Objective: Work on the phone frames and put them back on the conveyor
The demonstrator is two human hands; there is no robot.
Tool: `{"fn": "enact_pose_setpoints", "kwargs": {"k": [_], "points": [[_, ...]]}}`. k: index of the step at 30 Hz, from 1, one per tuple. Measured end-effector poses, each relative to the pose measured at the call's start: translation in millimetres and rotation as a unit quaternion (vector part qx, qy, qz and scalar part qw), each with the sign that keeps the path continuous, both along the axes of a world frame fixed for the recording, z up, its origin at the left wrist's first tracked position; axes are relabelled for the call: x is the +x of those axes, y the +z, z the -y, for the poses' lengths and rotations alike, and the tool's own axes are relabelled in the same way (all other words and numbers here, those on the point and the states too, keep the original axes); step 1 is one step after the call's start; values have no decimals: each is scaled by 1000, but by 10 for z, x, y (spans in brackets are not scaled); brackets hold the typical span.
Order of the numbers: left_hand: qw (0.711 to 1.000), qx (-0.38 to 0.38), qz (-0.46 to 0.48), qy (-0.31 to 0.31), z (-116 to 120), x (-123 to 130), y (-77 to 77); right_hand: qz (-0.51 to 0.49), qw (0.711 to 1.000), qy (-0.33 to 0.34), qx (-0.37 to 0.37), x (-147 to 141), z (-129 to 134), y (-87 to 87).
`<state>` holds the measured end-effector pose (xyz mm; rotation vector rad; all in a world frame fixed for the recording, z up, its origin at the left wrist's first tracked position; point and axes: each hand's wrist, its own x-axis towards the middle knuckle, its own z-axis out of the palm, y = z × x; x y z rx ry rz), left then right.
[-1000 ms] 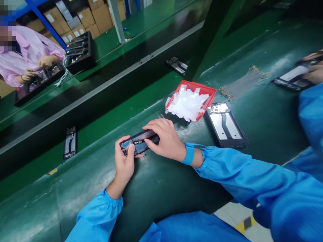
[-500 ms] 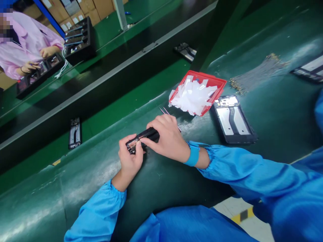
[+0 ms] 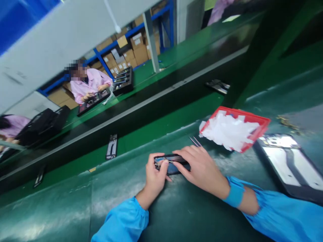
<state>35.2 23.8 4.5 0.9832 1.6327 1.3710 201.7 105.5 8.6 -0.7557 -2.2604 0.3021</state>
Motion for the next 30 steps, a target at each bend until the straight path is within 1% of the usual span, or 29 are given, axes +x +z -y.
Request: {"fn": "enact_pose_setpoints", "kwargs": {"k": [3,5,7,9,11,13,14,16,17,18,19,20,21,23,25,28,30], "points": [[999,-24,26,-13,-146,19,-19,15,1000,-1,-3,10,-89,-126],[998,-24,52,-40,-201,3,-19,17,1000,-3,-21,28,-132,-175],[994,-20,83,-70,-204,-42,-17,13,999,8,-47,45,-143,-182],[987,-8,137,-81,-178,-99,-18,5,997,26,-72,51,-129,-166],[973,14,215,-77,-154,-142,-22,-13,994,28,-105,43,-107,-157],[961,32,262,-83,-143,-152,-28,-51,983,22,-177,24,-75,-173],[961,38,258,-90,-140,-143,-31,-71,970,29,-233,12,-52,-191],[975,53,197,-90,-132,-109,-41,-102,930,66,-348,-12,8,-233],[983,60,156,-82,-124,-90,-46,-110,911,86,-388,-23,40,-251],[988,66,119,-69,-117,-76,-51,-114,899,101,-411,-32,67,-263],[992,69,93,-57,-111,-68,-56,-117,895,106,-416,-40,83,-268],[993,69,79,-48,-110,-65,-60,-122,898,103,-410,-45,85,-265],[994,64,77,-45,-114,-66,-63,-131,900,96,-404,-47,72,-257],[994,59,87,-42,-135,-67,-68,-160,893,90,-410,-44,14,-227],[993,60,87,-47,-156,-49,-65,-199,873,112,-430,-42,-47,-190],[994,71,55,-66,-145,12,-46,-237,839,163,-463,-56,-62,-124],[993,73,34,-86,-109,55,-33,-254,819,168,-486,-71,-25,-77]]}}
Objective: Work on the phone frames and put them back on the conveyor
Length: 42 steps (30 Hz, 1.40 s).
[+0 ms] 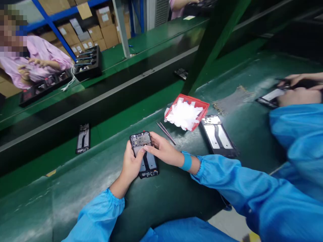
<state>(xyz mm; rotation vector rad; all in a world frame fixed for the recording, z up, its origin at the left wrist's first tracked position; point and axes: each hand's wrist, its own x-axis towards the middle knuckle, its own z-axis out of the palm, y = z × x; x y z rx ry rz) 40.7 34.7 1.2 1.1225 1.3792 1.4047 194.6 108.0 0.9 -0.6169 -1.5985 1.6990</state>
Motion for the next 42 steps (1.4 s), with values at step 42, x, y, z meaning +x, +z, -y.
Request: {"fn": "enact_pose_setpoints", "kwargs": {"k": [42], "points": [[985,-48,92,135,-46,63,58,39,999,-4,14,-55,117,57]]}}
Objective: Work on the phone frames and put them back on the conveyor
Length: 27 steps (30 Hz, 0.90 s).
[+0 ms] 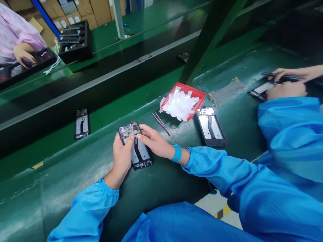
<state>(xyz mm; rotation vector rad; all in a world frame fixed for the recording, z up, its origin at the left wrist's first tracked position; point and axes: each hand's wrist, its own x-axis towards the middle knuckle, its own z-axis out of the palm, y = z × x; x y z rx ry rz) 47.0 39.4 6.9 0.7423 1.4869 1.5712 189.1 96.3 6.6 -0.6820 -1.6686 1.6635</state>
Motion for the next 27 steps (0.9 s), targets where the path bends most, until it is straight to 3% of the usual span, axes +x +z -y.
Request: {"fn": "enact_pose_setpoints", "kwargs": {"k": [3,5,10,27], "points": [[999,30,30,28,-34,-89,-19,98,993,12,67,66,-35,-57],[999,47,7,7,-23,-126,-39,136,987,8,87,102,-74,-107],[988,95,-64,-104,46,-110,-44,122,991,-19,45,110,-164,-196],[983,80,-107,-125,32,-132,23,97,995,-18,-1,80,-162,-207]]}}
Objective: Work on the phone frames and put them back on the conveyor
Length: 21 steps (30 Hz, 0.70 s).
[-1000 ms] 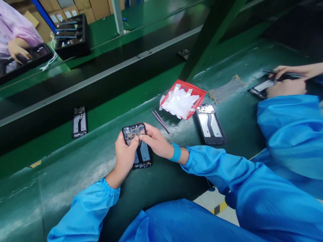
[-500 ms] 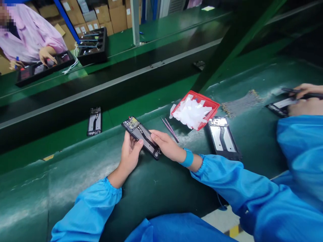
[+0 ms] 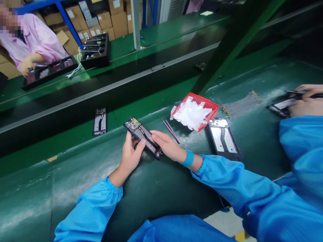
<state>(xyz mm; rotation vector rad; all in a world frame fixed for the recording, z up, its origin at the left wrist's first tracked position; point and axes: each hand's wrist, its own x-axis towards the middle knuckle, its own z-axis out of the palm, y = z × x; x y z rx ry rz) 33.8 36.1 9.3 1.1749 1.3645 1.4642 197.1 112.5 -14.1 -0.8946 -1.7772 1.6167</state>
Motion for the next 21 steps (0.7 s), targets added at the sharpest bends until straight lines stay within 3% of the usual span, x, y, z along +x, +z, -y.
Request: {"fn": "enact_pose_setpoints", "kwargs": {"k": [3,6,9,11,14,18,20,21], "points": [[1000,-8,-2,1,-28,-40,12,-3,999,-39,-7,-16,26,8],[995,-89,21,-30,-63,-100,11,-40,993,-85,-71,-44,46,6],[978,-188,59,-70,-147,-203,-27,-83,984,-72,-141,-83,46,7],[980,-190,46,-45,-280,-307,-62,-86,984,-52,-145,-111,44,10],[985,-158,-65,16,-588,-498,-69,-77,991,-29,-105,-144,51,6],[975,-115,-183,50,-875,-801,36,-65,995,-18,-71,-146,61,-9],[931,-101,-339,87,-862,-984,92,-60,996,-11,-65,-134,63,-11],[886,-114,-434,119,-826,-1079,111,-57,996,-4,-61,-128,63,-10]]}}
